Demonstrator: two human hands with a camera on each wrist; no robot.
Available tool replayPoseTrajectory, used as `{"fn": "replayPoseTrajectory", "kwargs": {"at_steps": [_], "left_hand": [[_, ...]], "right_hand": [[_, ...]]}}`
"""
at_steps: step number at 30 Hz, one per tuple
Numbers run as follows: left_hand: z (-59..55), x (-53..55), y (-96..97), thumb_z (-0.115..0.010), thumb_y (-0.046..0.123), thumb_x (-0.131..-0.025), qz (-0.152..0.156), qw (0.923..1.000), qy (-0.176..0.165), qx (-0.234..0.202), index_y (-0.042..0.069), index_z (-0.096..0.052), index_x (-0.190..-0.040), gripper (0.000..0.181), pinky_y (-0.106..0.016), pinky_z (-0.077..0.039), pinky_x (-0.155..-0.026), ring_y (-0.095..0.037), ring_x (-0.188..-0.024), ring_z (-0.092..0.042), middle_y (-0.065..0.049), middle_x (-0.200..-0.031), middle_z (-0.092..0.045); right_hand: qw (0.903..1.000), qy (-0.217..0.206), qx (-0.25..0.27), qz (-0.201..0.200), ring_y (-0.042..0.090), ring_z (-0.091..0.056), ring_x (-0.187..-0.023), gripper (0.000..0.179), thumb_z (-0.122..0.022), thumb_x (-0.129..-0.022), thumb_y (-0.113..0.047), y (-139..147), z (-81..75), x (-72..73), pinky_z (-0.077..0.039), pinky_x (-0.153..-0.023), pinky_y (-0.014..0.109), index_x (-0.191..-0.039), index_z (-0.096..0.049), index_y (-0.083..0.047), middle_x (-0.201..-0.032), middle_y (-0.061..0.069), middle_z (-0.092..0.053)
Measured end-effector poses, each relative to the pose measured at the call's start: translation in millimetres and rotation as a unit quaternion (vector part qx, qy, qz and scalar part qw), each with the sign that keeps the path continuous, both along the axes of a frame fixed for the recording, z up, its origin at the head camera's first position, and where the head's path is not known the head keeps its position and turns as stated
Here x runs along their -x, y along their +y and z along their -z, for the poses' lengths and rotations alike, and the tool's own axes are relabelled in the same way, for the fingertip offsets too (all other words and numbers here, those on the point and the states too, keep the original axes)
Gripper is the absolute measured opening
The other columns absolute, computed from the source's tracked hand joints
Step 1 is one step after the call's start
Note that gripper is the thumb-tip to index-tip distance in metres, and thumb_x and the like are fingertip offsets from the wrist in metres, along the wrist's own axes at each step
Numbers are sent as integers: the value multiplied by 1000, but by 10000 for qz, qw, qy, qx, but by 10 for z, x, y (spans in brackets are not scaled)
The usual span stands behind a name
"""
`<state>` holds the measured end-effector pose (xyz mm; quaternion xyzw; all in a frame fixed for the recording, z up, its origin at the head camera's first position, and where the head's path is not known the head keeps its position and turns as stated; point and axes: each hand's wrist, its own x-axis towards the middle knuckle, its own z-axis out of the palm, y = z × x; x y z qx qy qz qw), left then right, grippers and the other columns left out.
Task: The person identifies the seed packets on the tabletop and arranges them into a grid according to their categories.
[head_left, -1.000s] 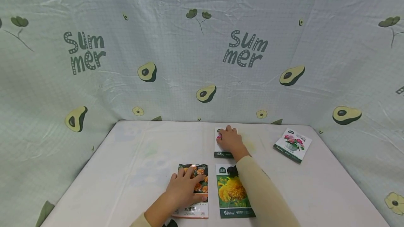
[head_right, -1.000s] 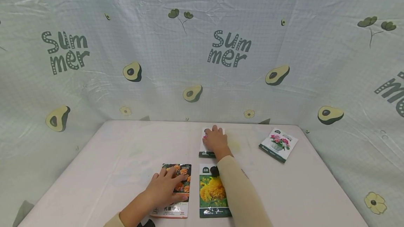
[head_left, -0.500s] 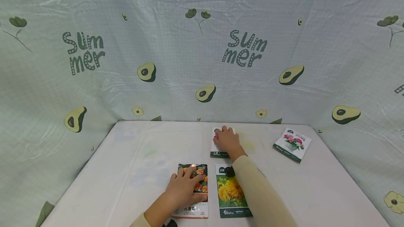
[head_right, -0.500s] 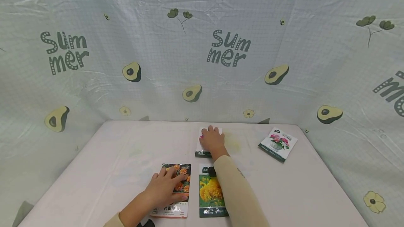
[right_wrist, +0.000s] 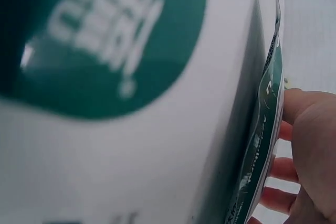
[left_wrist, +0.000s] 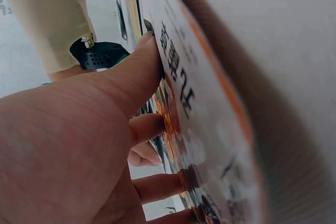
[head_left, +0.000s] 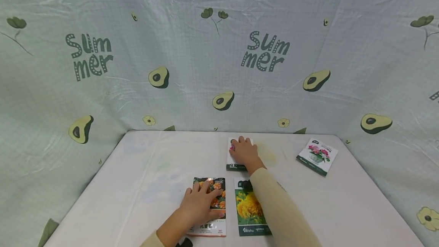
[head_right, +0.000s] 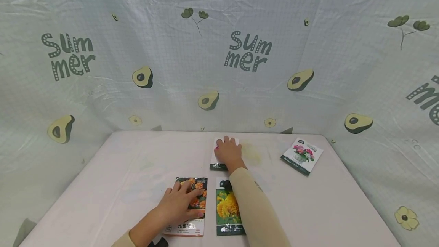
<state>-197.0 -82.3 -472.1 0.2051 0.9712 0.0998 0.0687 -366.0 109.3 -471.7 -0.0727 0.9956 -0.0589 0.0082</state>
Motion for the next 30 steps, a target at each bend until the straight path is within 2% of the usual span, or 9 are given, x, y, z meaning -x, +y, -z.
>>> {"fn": "replayPoseTrajectory", "kwargs": {"at_steps": [10, 30], "left_hand": [[-36, -8, 7, -72, 66, -83, 3, 10000, 76, 27, 37, -60, -141, 66, -51, -40, -83, -40, -125, -49, -14, -151, -49], [-12, 1, -6, -71, 67, -83, -22, 10000, -18, 26, 37, -61, -140, 65, -53, -41, -85, -41, -128, -48, -13, -151, -48]], "right_hand": [[9999, 18, 10, -103, 34, -43, -138, 46, -50, -106, -43, -39, -7, 6, -42, -105, 62, -146, -54, -21, -145, 10, -50], [9999, -108, 46, -21, 32, -42, -139, 48, -51, -106, -44, -153, -44, -15, -39, -109, 62, -148, -52, -22, -149, 9, -48]]}}
